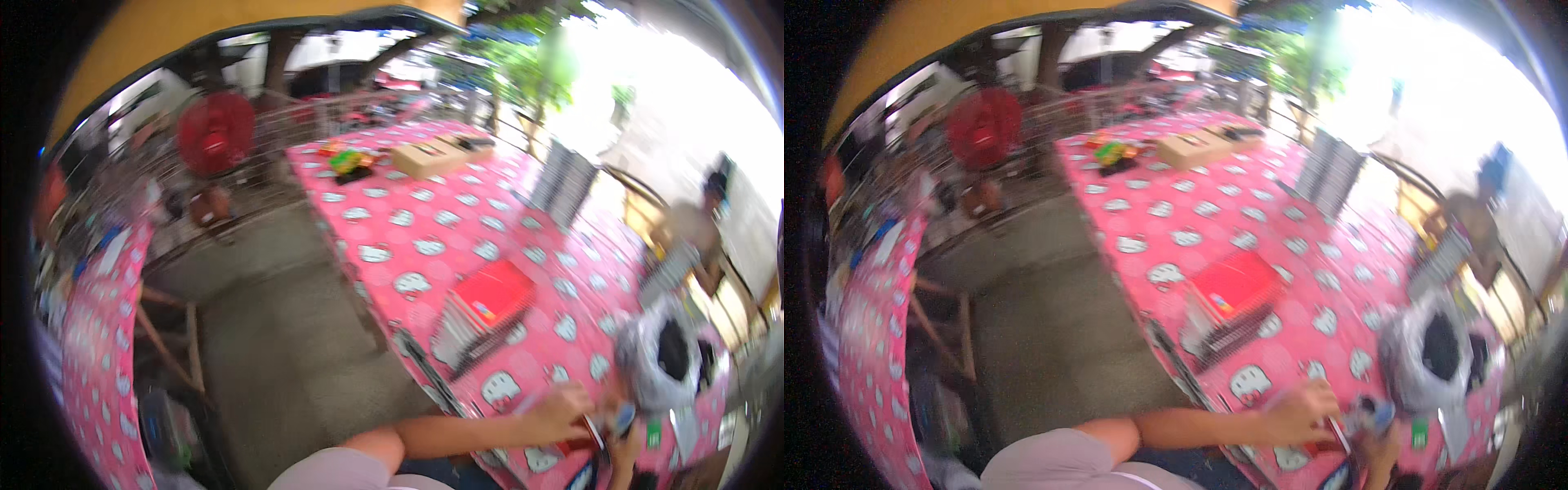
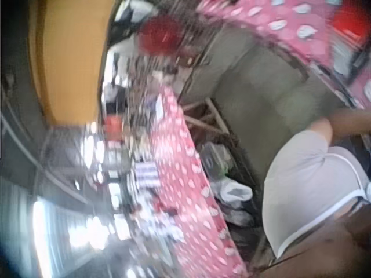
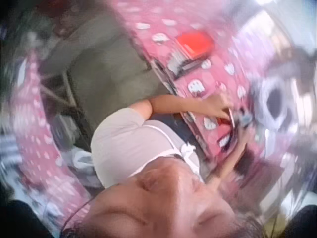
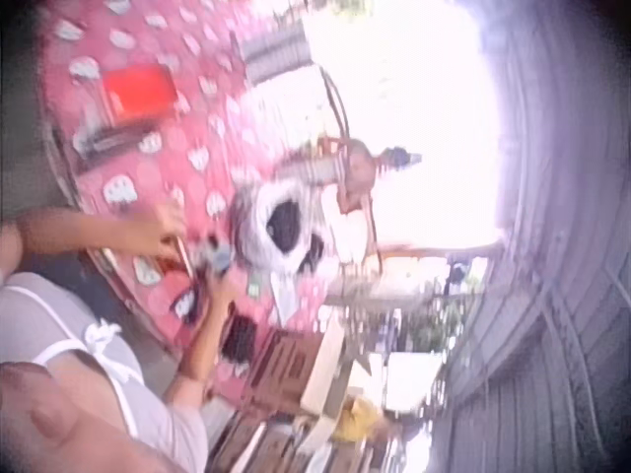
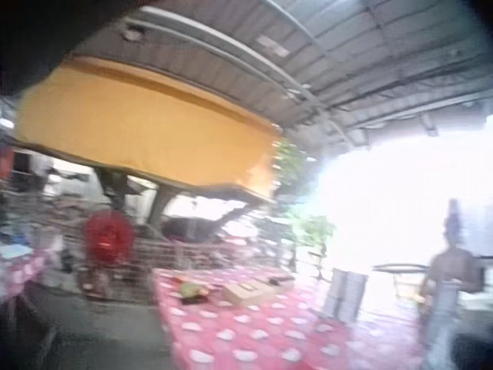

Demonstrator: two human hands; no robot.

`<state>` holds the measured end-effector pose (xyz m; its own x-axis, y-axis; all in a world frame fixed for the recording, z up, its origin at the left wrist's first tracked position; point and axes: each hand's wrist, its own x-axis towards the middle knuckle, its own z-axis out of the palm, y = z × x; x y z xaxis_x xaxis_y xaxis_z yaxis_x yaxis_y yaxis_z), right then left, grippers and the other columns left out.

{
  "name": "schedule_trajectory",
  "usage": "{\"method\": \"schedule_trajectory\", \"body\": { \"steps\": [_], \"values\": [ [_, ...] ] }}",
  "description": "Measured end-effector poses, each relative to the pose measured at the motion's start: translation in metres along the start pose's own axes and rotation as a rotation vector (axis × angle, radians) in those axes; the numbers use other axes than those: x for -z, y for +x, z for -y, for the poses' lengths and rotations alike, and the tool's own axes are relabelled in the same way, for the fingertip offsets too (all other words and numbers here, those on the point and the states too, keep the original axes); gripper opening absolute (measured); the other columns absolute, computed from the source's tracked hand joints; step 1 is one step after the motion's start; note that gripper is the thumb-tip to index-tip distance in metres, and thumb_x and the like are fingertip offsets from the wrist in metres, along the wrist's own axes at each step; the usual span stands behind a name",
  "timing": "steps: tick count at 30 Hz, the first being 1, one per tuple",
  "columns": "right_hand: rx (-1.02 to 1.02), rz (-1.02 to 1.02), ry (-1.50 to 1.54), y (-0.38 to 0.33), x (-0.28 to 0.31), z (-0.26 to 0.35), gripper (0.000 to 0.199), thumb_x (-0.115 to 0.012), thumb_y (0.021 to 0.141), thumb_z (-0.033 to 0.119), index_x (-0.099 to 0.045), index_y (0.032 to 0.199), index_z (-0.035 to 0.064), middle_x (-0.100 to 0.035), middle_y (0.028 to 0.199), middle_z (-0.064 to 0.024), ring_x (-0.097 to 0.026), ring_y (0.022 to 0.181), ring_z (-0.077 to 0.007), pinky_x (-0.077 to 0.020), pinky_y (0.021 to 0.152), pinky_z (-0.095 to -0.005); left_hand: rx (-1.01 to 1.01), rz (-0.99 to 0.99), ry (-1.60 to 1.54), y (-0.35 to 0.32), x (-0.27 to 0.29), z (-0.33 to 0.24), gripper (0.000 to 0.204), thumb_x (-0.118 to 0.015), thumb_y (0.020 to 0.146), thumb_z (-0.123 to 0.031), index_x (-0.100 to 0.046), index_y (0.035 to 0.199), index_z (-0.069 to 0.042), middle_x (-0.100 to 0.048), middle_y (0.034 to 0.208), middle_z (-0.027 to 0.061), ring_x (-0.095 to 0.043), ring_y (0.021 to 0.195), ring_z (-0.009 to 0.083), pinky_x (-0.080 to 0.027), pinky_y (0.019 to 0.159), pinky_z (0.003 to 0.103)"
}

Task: The person assembles red booklets by inserting a black spiral binding through the pre-punched holes of the cover and pages by hand and then uses a blue tool to crimp or cut the ends of the spiral.

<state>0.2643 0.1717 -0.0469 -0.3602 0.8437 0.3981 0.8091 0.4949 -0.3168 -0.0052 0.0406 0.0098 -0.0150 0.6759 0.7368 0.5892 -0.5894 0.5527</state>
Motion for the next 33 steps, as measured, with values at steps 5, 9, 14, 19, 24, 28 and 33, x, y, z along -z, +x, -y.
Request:
{"method": "schedule_trajectory", "body": {
  "steps": [5,9,14,19,24,28,33],
  "values": [
    [0.111,0.193,1.278,0.011,0.048,0.057,0.049,-0.08,0.071,0.025,-0.06,0.11,0.0053,-0.063,0.094,-0.0079,-0.059,0.086,-0.0197,-0.0484,0.081,-0.0347,0.076,0.118,0.07,0.007,0.032,-0.002,0.029,-0.078,0.063,-0.024,-0.064,0.08,-0.006,-0.058,0.077,0.0093,-0.056,0.08,0.0285,-0.045,0.073,0.042],
    [0.035,0.22,0.463,0.038,0.077,0.075,0.04,-0.081,0.064,0.015,-0.062,0.098,0.0045,-0.062,0.088,-0.003,-0.058,0.082,-0.0129,-0.0481,0.075,-0.0311,0.101,0.201,0.035,0.014,0.025,-0.004,0.028,-0.079,0.065,-0.021,-0.066,0.083,-0.005,-0.061,0.083,0.0098,-0.056,0.085,0.0287,-0.046,0.078,0.041],
    [0.01,0.193,0.344,0.04,0.085,0.107,0.033,-0.075,0.06,0.004,-0.062,0.091,0.0043,-0.062,0.077,-0.0002,-0.059,0.075,-0.0121,-0.0485,0.07,-0.0278,0.094,0.092,0.084,0.015,0.027,-0.006,0.029,-0.081,0.065,-0.016,-0.067,0.088,-0.005,-0.062,0.094,0.0088,-0.058,0.092,0.0262,-0.047,0.082,0.036],
    [0.05,0.308,0.408,0.04,0.062,0.099,0.041,-0.075,0.06,0.002,-0.062,0.099,0.0029,-0.066,0.087,-0.0044,-0.062,0.081,-0.0137,-0.0517,0.072,-0.0307,0.414,0.059,-0.182,0.001,0.032,0.001,0.034,-0.079,0.069,-0.006,-0.065,0.1,-0.006,-0.062,0.101,0.005,-0.059,0.095,0.0139,-0.049,0.079,0.027],
    [0.256,0.078,0.473,0.038,0.051,0.096,0.036,-0.074,0.061,0.006,-0.062,0.095,0.0041,-0.064,0.08,-0.0041,-0.06,0.076,-0.0142,-0.0489,0.071,-0.0297,0.633,-0.093,-0.784,-0.015,0.035,0.023,0.035,-0.069,0.078,0.005,-0.061,0.111,0.0,-0.066,0.098,0.008,-0.062,0.089,0.0111,-0.052,0.073,0.024],
    [0.079,0.265,0.734,0.052,0.053,0.116,0.031,-0.071,0.063,0.008,-0.059,0.091,0.0032,-0.062,0.077,-0.0097,-0.059,0.073,-0.0168,-0.0465,0.067,-0.0321,0.637,-0.102,-0.626,-0.016,0.038,0.027,0.031,-0.069,0.079,0.005,-0.064,0.109,0.002,-0.068,0.089,0.0094,-0.064,0.078,0.0116,-0.052,0.069,0.024],
    [0.005,0.116,0.37,0.05,0.045,0.112,0.029,-0.069,0.066,0.008,-0.055,0.09,0.0027,-0.058,0.077,-0.0163,-0.062,0.078,-0.0283,-0.0471,0.068,-0.0412,0.732,-0.065,-0.633,-0.009,0.045,0.018,0.028,-0.069,0.079,0.006,-0.067,0.107,0.001,-0.068,0.086,0.0063,-0.063,0.078,0.0093,-0.051,0.069,0.022]
  ]
}}
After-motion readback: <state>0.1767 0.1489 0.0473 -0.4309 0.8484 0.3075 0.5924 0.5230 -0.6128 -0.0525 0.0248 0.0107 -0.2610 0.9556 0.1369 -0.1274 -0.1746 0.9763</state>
